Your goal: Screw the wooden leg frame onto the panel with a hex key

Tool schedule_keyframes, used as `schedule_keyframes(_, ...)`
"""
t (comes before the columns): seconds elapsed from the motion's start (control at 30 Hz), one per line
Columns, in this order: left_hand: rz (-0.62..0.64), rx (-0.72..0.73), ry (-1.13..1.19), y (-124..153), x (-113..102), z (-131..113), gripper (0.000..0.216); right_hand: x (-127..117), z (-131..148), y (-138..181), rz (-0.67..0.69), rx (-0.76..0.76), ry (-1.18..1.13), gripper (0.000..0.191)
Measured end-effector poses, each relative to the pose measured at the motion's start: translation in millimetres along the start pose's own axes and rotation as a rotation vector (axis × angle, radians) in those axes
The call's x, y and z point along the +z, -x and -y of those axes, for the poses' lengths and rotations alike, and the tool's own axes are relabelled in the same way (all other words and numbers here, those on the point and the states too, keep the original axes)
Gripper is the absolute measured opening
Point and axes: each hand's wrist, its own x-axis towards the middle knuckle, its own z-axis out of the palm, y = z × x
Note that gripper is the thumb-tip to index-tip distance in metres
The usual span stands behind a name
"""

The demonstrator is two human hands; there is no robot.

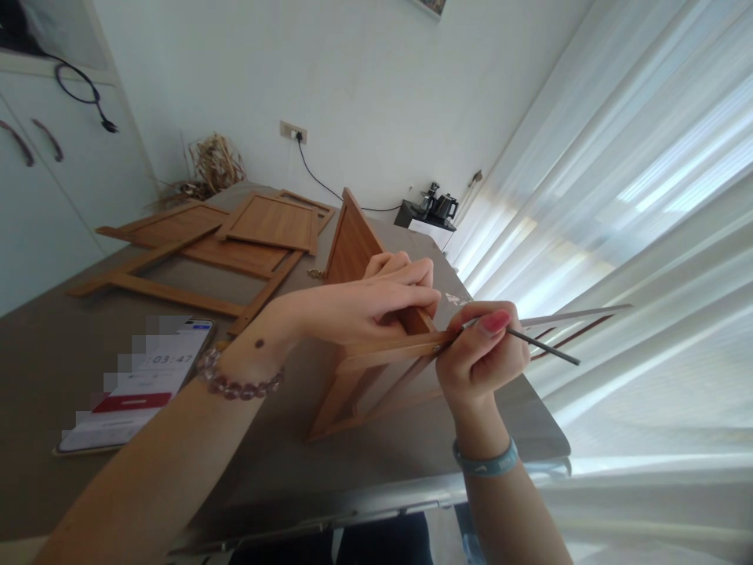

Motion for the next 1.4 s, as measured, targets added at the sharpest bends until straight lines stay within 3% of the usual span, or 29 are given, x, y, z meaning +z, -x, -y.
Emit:
schedule_keyframes(0.23, -0.055, 0.006, -0.014, 0.9, 3.3, 0.2, 0.019, 3.8, -1.5, 1.1, -0.041, -0.015, 0.000, 0.031)
schedule_keyframes(0.93, 0.044, 0.015, 0.071, 1.0, -4.8, -2.3, 0.025, 3.2, 3.3, -0.8, -0.092, -0.050, 0.022, 0.034)
schedule_keyframes(1.2, 0.037, 0.000, 0.110, 4.5, -4.2, -3.4, 0.017, 5.2, 2.7, -0.5, -0.098, -0.055, -0.008, 0.033)
schedule_keyframes(1.27, 0.057, -0.027, 0.163, 6.3, -4.2, -3.7, 0.026, 5.6, 3.1, -0.9, -0.098, -0.051, -0.017, 0.034)
schedule_keyframes(1.4, 0.055, -0.009, 0.291, 8.9, -8.8, -5.1, 0.071, 4.9, 2.5, -1.7, -0.077, -0.065, -0.025, 0.032)
